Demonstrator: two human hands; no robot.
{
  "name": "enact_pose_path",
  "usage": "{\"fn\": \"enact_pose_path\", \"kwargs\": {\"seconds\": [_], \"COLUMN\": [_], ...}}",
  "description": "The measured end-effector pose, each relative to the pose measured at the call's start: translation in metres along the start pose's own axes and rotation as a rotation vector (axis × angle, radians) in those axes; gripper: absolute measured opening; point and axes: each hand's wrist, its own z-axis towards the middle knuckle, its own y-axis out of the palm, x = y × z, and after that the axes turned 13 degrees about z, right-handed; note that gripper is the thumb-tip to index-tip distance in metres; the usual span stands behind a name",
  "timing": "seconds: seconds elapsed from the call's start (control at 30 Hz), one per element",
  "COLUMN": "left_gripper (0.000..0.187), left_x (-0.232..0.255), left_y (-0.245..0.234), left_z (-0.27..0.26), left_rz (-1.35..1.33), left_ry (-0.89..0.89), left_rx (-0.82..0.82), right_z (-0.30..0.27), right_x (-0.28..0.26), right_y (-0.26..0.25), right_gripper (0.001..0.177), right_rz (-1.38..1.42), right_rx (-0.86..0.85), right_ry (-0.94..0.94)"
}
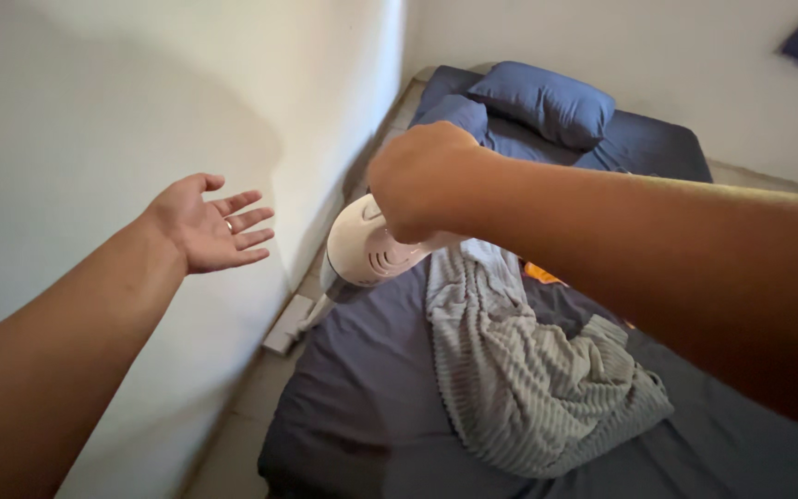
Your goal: The person vacuums the floor of a bedroom using a handheld vacuum cleaner, moving across the tile floor and then vacuuming the surface of a dark mattress.
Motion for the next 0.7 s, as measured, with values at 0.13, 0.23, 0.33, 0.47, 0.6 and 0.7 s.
{"fn": "enact_pose_path", "kwargs": {"seconds": [0.13,0.23,0.33,0.47,0.6,0.7], "left_gripper": [0.056,0.056,0.058,0.059,0.060,0.059], "left_x": [-0.003,-0.005,-0.013,-0.015,-0.017,-0.019], "left_y": [-0.002,0.001,0.009,0.018,0.025,0.028], "left_z": [-0.001,0.003,0.006,0.010,0.013,0.016], "left_rz": [-0.009,-0.003,0.010,0.029,0.041,0.042], "left_ry": [0.015,0.002,-0.026,-0.037,-0.041,-0.070], "left_rx": [0.026,-0.001,-0.030,-0.070,-0.092,-0.114], "right_z": [0.003,0.007,0.011,0.014,0.012,0.015], "right_x": [0.001,-0.001,-0.005,-0.009,-0.007,-0.001], "right_y": [-0.009,-0.015,-0.013,-0.003,0.003,0.005], "right_gripper": [0.024,0.029,0.030,0.028,0.025,0.021], "right_rz": [-0.006,-0.038,-0.064,-0.051,-0.035,-0.016], "right_rx": [-0.064,-0.069,-0.070,-0.031,-0.033,-0.128], "right_ry": [0.034,0.026,-0.013,-0.093,-0.054,-0.011]}}
